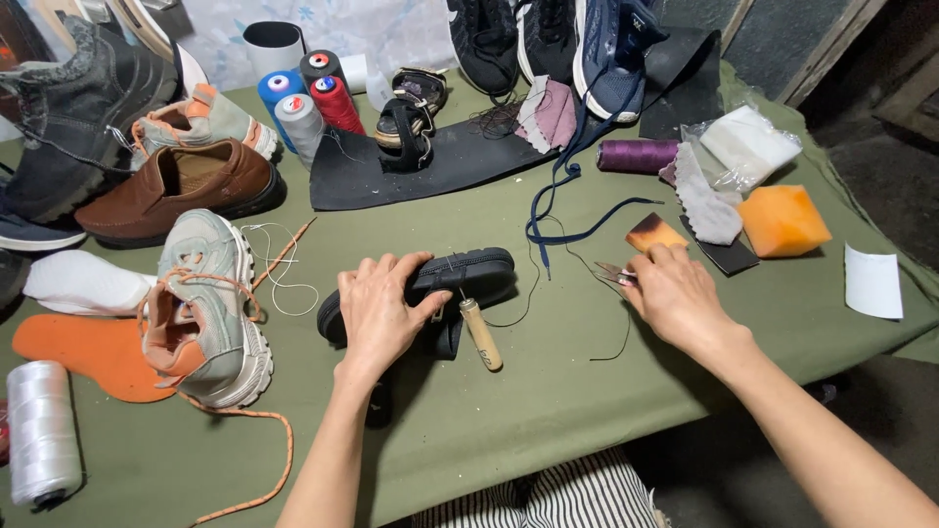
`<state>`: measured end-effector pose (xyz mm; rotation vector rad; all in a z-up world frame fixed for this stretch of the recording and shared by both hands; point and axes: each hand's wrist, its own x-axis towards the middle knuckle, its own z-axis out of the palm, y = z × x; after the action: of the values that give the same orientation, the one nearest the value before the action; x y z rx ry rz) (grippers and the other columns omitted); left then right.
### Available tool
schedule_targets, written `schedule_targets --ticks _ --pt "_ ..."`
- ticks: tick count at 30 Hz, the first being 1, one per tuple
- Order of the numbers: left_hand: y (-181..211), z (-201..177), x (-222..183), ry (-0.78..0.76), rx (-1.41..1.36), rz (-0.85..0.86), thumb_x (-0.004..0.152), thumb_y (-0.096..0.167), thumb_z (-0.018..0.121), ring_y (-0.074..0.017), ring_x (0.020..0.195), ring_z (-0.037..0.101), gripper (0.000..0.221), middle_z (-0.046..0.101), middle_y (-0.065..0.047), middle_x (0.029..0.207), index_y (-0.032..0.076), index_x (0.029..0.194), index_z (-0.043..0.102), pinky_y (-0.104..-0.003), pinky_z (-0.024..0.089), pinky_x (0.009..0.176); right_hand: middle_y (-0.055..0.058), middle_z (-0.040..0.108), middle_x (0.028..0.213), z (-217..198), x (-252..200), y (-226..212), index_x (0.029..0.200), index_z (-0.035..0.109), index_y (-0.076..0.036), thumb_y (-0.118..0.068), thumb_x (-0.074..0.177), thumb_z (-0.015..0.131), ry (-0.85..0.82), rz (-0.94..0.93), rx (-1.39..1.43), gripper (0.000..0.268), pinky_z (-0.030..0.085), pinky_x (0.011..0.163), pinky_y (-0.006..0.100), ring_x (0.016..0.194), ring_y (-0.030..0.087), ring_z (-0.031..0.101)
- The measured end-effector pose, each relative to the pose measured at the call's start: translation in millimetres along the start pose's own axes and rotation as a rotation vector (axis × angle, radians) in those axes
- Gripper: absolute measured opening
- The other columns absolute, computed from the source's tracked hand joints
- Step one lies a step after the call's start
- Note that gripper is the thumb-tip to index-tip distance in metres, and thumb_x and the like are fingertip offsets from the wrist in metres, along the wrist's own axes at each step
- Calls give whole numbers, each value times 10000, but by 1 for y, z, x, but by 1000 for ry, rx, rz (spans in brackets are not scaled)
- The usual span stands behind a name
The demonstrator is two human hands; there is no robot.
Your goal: Hand-sewing a strap onto a black sandal using an awl and thread on a repair workbench.
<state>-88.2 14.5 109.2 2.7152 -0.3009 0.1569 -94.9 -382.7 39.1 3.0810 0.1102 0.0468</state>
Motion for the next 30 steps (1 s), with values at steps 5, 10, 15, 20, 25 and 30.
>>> schedule_targets --ticks 5,10,15,20,25,30 --pt "-3 2 1 3 -7 8 828 515 779 -222 960 580 532 620 -5 924 286 1294 665 -425 326 969 67 648 1112 7 -16 16 1242 663 -172 -339 910 676 -18 -2 -36 372 558 927 469 1134 290 629" --pt "-8 9 5 -2 -5 15 832 520 771 -230 972 581 543 617 -12 932 275 1302 660 -435 323 973 83 656 1113 5 -19 32 1293 636 -155 -270 943 659 -15 7 97 369 557 926 469 1148 314 640" --pt "-18 16 12 56 100 96 927 689 512 -338 983 587 611 692 -39 1033 267 1346 656 -468 358 849 127 608 1179 2 -25 59 1267 580 -151 -313 1013 557 -83 107 141 301 577 784 566 1105 357 590" --pt "-12 3 14 -51 39 51 981 619 441 -314 1062 547 576 673 -41 1060 261 1397 617 -463 338 917 165 631 1207 -6 -27 49 1304 606 -111 -268 957 634 50 67 158 381 508 925 529 1113 392 582" --pt "-7 -13 14 -151 -29 42 998 540 551 -265 1006 575 502 631 -51 1009 265 1416 597 -449 325 960 191 706 1031 -81 -21 -77 1166 714 -79 -126 944 645 145 -157 634 237 575 857 490 1021 399 701" --pt "-6 -13 11 -162 -20 31 977 547 565 -239 1007 567 478 620 -20 989 310 1390 609 -442 318 966 105 749 943 -88 -3 -152 1063 761 -107 -134 959 637 15 -239 810 164 624 725 380 880 248 758"
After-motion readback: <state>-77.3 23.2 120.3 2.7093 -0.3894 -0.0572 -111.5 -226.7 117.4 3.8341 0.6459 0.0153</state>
